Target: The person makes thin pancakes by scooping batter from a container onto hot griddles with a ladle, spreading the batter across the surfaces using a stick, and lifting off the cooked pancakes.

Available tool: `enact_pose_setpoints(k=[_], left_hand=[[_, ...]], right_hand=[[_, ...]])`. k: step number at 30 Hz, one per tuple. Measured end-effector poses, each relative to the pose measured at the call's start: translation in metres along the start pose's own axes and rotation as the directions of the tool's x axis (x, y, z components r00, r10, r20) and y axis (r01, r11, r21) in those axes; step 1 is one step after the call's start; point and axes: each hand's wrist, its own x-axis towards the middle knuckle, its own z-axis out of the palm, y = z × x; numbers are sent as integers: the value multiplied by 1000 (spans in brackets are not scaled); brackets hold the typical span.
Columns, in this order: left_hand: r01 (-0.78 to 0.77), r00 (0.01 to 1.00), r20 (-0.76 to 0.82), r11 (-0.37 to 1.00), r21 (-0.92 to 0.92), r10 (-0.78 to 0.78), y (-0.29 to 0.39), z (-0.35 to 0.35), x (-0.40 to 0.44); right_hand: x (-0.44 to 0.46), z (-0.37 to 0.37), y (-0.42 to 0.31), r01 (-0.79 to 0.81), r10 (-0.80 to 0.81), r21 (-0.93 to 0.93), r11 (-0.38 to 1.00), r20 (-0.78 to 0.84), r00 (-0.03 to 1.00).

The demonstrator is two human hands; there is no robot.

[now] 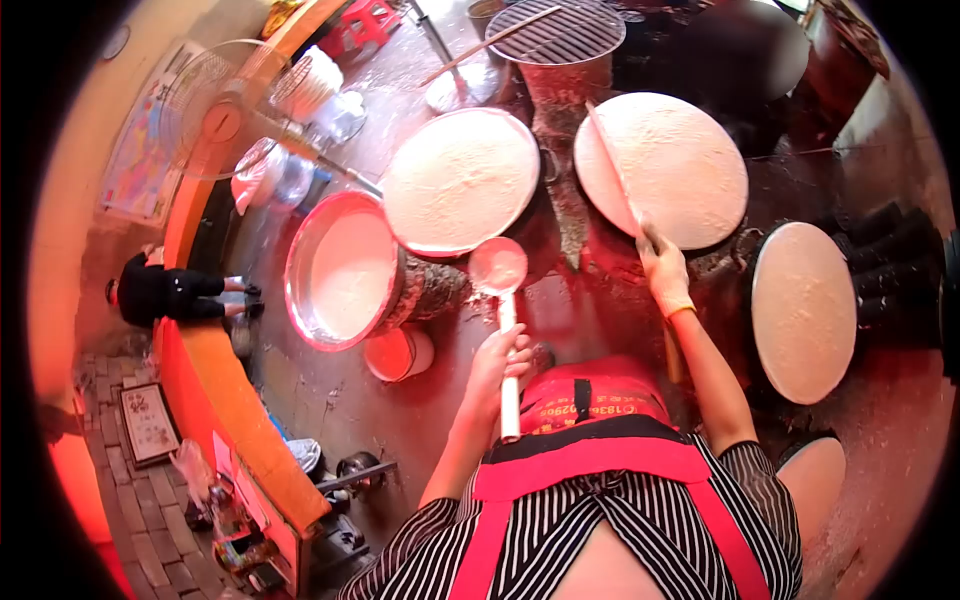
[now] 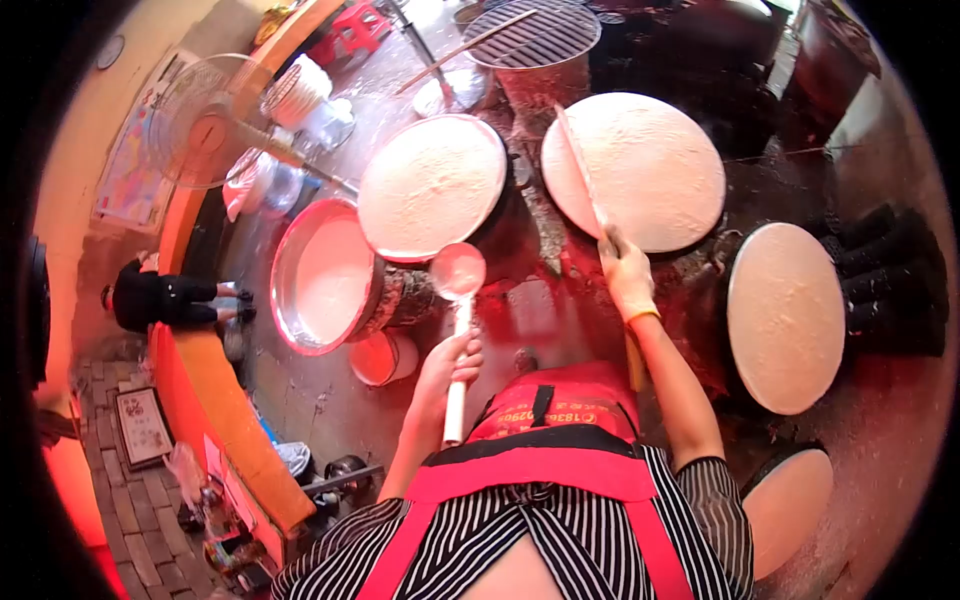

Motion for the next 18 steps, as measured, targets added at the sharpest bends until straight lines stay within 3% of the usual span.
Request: enact_pose_setpoints(k=[1, 3, 4, 7, 8, 11, 12, 15, 17, 18], left_hand=[[30, 999, 21, 1000, -3, -29, 2, 0, 3], [87, 996, 26, 996, 33, -87, 9, -1, 11], [121, 991, 51, 992, 31, -123, 14, 0, 13], [194, 973, 109, 975, 107, -205, 27, -3, 22], [219, 966, 118, 970, 107, -231, 32, -4, 25], [304, 936, 159, 950, 77, -312, 49, -6, 29], [334, 925, 179, 942, 37, -335, 57, -8, 28], [299, 942, 178, 952, -60, -285, 85, -24, 16], [187, 974, 142, 981, -61, -177, 103, -38, 2], [94, 989, 113, 995, -22, -91, 110, -52, 1]], right_hand=[[-10, -2, -8, -134, 146, -112, 985, 102, 984], [-33, 6, -8, -147, 143, 3, 989, 220, 965], [-43, 13, -3, -56, 32, 161, 985, 148, 989], [-61, 17, -13, 145, -114, 129, 981, -216, 970], [-64, 22, -16, 86, -14, 249, 965, -277, 961], [-68, 16, -13, -382, 389, 318, 868, 45, 920], [-68, 25, -15, -182, 191, 175, 968, -38, 981], [-53, 50, -32, 22, -31, -155, 988, -50, 998], [-21, 68, -45, -65, 70, -183, 981, 22, 997], [-1, 77, -58, 39, -24, -351, 936, 47, 999]])
